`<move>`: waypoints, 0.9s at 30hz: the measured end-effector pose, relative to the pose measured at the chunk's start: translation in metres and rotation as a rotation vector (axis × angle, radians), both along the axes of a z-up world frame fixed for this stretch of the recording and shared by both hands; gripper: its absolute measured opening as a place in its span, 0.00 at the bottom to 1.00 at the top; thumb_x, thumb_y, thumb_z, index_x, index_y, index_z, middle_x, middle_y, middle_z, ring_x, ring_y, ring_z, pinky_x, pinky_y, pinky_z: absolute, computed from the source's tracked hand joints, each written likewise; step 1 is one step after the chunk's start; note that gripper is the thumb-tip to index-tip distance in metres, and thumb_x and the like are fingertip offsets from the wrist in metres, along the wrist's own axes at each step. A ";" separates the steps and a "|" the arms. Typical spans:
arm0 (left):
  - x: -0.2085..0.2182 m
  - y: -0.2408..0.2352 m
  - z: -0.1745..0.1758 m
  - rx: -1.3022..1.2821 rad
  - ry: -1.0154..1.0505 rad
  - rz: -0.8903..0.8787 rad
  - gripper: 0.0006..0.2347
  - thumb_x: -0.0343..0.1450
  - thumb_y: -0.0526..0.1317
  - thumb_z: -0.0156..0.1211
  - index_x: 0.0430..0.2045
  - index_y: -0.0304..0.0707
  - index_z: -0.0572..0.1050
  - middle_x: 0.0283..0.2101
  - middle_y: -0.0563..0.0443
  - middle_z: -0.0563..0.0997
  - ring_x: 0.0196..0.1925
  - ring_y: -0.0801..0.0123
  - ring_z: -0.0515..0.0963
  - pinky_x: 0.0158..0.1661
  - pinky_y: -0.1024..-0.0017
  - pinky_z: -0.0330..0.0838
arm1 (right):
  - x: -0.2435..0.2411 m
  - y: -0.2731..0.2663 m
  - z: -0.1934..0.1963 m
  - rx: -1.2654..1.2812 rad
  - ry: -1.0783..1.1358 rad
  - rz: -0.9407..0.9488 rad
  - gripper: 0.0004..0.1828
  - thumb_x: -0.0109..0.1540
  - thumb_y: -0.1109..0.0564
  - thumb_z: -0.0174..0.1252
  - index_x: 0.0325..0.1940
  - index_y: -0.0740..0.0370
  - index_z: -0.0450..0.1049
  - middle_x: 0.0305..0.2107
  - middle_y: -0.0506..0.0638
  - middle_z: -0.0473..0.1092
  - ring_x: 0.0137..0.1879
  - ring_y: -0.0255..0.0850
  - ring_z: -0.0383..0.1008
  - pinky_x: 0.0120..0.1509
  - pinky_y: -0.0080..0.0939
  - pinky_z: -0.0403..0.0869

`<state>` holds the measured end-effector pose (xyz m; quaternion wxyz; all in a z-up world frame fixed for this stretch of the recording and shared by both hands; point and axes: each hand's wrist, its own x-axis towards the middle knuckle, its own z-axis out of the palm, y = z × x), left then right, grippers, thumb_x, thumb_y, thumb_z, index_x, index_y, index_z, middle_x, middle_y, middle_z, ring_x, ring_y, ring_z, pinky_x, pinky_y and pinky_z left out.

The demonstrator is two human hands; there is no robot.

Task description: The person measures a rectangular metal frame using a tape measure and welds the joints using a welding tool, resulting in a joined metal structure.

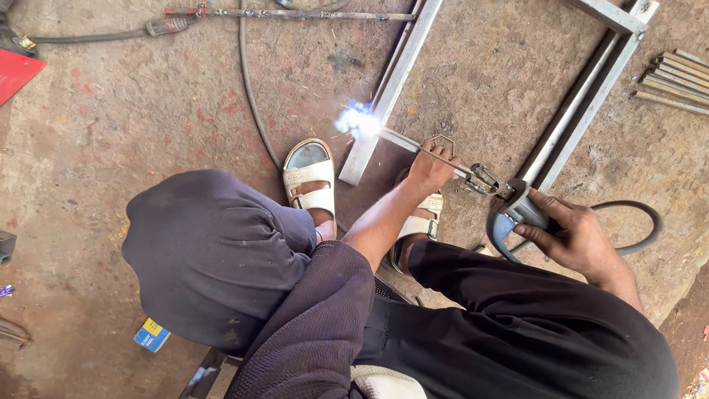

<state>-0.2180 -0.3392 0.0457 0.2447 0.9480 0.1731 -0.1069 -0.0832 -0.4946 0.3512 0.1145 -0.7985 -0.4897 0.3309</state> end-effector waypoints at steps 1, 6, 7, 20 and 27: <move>-0.001 0.001 0.000 0.004 0.001 0.001 0.17 0.71 0.55 0.58 0.51 0.50 0.76 0.52 0.48 0.80 0.60 0.58 0.75 0.61 0.53 0.60 | 0.002 -0.002 0.000 0.003 -0.001 0.000 0.37 0.53 0.47 0.71 0.65 0.61 0.74 0.31 0.59 0.78 0.32 0.45 0.82 0.40 0.46 0.78; 0.011 -0.005 -0.010 0.010 -0.013 0.017 0.18 0.70 0.54 0.59 0.51 0.50 0.76 0.54 0.45 0.78 0.61 0.55 0.73 0.62 0.49 0.57 | 0.004 -0.010 -0.002 -0.023 0.010 -0.074 0.38 0.53 0.47 0.71 0.65 0.62 0.73 0.30 0.58 0.77 0.32 0.46 0.81 0.38 0.47 0.77; 0.012 -0.005 -0.012 0.008 -0.016 0.020 0.19 0.70 0.54 0.59 0.51 0.50 0.76 0.54 0.45 0.78 0.62 0.55 0.72 0.63 0.49 0.57 | 0.003 -0.010 -0.002 -0.026 0.011 -0.074 0.38 0.53 0.47 0.71 0.65 0.62 0.73 0.30 0.58 0.77 0.32 0.46 0.81 0.38 0.47 0.77; 0.003 0.000 0.001 0.021 -0.081 0.058 0.17 0.68 0.55 0.61 0.46 0.52 0.78 0.49 0.49 0.80 0.58 0.60 0.75 0.60 0.54 0.61 | -0.010 0.003 0.004 0.033 -0.052 0.035 0.37 0.54 0.49 0.72 0.64 0.64 0.74 0.37 0.62 0.77 0.38 0.49 0.82 0.41 0.46 0.77; 0.003 0.001 0.009 0.061 -0.046 0.027 0.18 0.68 0.57 0.59 0.48 0.53 0.76 0.49 0.52 0.79 0.57 0.61 0.74 0.56 0.56 0.62 | -0.014 0.005 0.010 0.050 -0.055 0.030 0.36 0.54 0.50 0.72 0.64 0.64 0.74 0.40 0.62 0.77 0.39 0.50 0.82 0.41 0.47 0.77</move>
